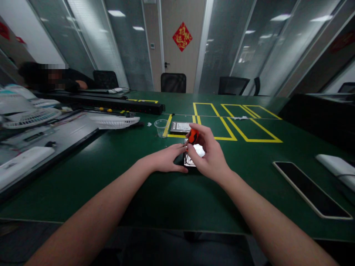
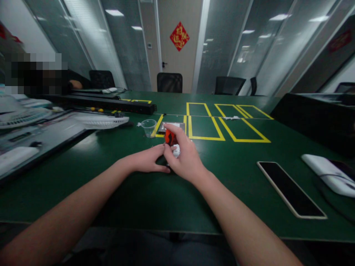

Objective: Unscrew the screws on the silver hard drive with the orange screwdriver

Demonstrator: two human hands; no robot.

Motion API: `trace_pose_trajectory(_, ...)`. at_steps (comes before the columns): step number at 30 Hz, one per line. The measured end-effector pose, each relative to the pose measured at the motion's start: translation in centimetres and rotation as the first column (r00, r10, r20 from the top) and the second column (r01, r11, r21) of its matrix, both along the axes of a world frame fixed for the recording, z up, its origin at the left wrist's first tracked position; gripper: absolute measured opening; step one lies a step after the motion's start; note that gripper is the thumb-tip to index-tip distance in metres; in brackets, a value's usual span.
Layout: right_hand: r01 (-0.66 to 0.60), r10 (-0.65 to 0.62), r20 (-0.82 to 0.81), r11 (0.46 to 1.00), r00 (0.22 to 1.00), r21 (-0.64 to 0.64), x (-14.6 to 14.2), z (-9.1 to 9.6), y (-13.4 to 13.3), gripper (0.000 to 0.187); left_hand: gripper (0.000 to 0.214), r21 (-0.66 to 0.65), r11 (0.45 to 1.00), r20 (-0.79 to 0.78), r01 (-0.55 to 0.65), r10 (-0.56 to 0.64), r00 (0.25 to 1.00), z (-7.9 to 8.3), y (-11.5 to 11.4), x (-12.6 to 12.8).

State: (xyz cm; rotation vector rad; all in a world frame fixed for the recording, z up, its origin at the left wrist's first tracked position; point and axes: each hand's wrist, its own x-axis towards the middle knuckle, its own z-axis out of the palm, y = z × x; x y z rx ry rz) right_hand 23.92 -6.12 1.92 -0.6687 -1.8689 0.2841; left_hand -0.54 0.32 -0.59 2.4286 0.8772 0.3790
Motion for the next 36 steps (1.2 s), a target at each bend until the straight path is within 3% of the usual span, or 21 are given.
trace_pose_trajectory(13, 0.04, -0.041, 0.032, 0.999, 0.999, 0.031, 0.12, 0.74, -0.17, 0.053, 0.109, -0.001, 1.0, 0.015, 0.012, -0.012, 1.0, -0.24, 0.16, 0.06)
trace_pose_trajectory(20, 0.025, -0.025, 0.012, 1.0, 1.0, 0.009, 0.02, 0.32, -0.12, 0.061, 0.099, 0.036, 0.998, 0.041, 0.042, -0.043, 0.998, -0.28, 0.14, -0.1)
trace_pose_trajectory(25, 0.009, -0.009, 0.003, 1.0, 1.0, -0.03, 0.09, -0.01, -0.02, 0.063, 0.103, 0.016, 1.0, 0.001, -0.008, 0.008, 1.0, -0.33, 0.2, -0.03)
trace_pose_trajectory(36, 0.012, -0.015, 0.058, 0.998, 0.998, 0.054, 0.3, 0.86, -0.17, 0.056, 0.099, 0.001, 1.0, 0.028, 0.009, -0.009, 1.0, -0.14, -0.09, -0.03)
